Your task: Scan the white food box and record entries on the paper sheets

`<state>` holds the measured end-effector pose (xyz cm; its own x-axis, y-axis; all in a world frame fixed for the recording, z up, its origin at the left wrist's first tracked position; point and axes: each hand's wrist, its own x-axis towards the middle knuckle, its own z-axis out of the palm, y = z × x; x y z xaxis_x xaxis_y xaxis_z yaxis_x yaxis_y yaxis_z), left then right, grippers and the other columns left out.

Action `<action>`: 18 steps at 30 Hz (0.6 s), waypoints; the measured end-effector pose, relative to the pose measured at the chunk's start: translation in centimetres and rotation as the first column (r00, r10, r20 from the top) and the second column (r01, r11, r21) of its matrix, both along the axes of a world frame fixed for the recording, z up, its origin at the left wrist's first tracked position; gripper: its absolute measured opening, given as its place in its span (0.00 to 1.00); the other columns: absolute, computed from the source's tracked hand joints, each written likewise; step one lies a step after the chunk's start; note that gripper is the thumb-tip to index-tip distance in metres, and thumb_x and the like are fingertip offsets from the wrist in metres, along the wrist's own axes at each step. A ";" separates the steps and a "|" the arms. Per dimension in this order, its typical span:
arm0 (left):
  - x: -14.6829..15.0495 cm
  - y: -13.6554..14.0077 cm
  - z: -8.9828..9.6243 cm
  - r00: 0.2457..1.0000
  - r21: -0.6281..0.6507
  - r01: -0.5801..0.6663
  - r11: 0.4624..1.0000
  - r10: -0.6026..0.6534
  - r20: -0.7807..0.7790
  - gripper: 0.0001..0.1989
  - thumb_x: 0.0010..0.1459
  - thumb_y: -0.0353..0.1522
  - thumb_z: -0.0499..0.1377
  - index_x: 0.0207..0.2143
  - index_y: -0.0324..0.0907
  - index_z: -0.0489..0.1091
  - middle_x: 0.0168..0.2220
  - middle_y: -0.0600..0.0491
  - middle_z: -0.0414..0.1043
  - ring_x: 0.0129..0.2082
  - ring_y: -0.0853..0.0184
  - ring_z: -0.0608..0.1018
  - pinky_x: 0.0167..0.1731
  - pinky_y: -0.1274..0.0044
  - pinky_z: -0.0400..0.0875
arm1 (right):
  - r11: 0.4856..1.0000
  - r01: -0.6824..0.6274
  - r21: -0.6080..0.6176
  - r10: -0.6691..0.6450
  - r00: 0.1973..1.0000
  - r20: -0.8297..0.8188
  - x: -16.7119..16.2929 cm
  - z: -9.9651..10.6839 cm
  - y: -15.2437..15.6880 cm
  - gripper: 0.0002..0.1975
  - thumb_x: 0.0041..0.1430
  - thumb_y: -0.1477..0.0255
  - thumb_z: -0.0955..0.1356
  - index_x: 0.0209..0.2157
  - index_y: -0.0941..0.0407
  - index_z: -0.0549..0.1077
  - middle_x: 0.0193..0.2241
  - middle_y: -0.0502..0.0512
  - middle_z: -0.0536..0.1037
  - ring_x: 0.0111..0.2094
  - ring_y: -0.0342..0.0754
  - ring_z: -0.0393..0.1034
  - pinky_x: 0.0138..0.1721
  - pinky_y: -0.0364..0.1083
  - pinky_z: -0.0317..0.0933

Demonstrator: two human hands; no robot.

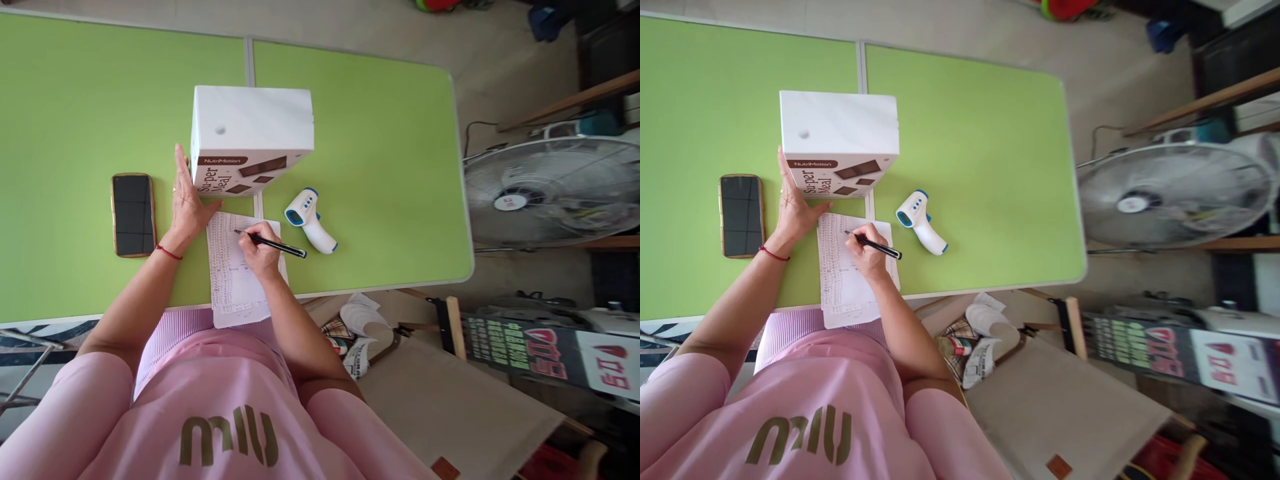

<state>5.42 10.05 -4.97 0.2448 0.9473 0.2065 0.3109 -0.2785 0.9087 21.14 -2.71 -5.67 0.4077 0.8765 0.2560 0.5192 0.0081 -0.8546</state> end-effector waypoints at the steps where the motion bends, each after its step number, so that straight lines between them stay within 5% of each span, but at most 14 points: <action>1: 0.1 0.1 -0.2 0.999 0.008 -0.008 1.000 0.008 0.032 0.67 0.45 0.32 0.74 0.73 0.53 0.29 0.77 0.45 0.35 0.77 0.48 0.42 0.77 0.57 0.39 | 1.000 0.014 0.014 -0.014 1.000 -0.017 0.0 0.1 0.0 0.13 0.59 0.58 0.66 0.26 0.52 0.65 0.21 0.45 0.69 0.23 0.42 0.63 0.28 0.43 0.62; 5: 0.1 0.8 -1.2 0.981 0.030 -0.003 1.000 -0.003 0.195 0.61 0.45 0.39 0.76 0.73 0.55 0.41 0.76 0.49 0.42 0.77 0.46 0.42 0.77 0.57 0.41 | 0.993 0.038 0.114 -0.033 0.999 -0.040 0.3 1.8 -0.6 0.14 0.64 0.56 0.66 0.33 0.52 0.69 0.27 0.47 0.72 0.26 0.43 0.66 0.31 0.45 0.65; 10: -0.4 1.6 -1.8 0.975 0.025 0.021 0.999 -0.026 0.219 0.56 0.47 0.45 0.75 0.71 0.54 0.47 0.75 0.48 0.46 0.74 0.41 0.49 0.75 0.51 0.44 | 0.993 -0.092 0.079 0.067 0.959 0.276 2.6 4.8 -1.9 0.10 0.69 0.66 0.64 0.45 0.51 0.75 0.40 0.57 0.76 0.44 0.52 0.73 0.49 0.54 0.70; 14: -0.8 2.0 -1.6 0.990 0.024 0.025 0.999 -0.028 0.135 0.58 0.42 0.48 0.76 0.69 0.51 0.51 0.71 0.43 0.52 0.68 0.38 0.55 0.70 0.45 0.49 | 0.990 -0.068 -0.123 0.121 0.857 0.500 4.0 3.7 -3.6 0.17 0.68 0.74 0.60 0.49 0.53 0.77 0.41 0.61 0.76 0.44 0.54 0.72 0.49 0.56 0.70; 18: -1.0 1.8 -1.1 0.991 0.028 -0.008 1.000 0.004 0.137 0.54 0.39 0.50 0.78 0.64 0.48 0.59 0.59 0.42 0.64 0.64 0.40 0.60 0.66 0.46 0.56 | 0.977 -0.061 -0.203 0.165 0.823 0.544 5.2 1.5 -4.7 0.22 0.63 0.78 0.60 0.54 0.55 0.76 0.39 0.62 0.75 0.43 0.55 0.71 0.48 0.56 0.70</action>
<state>4.41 11.86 -6.09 0.2069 0.9420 0.2642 0.1855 -0.3029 0.9348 26.33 -7.41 -4.16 0.1370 0.9579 0.2523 0.9096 -0.0208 -0.4149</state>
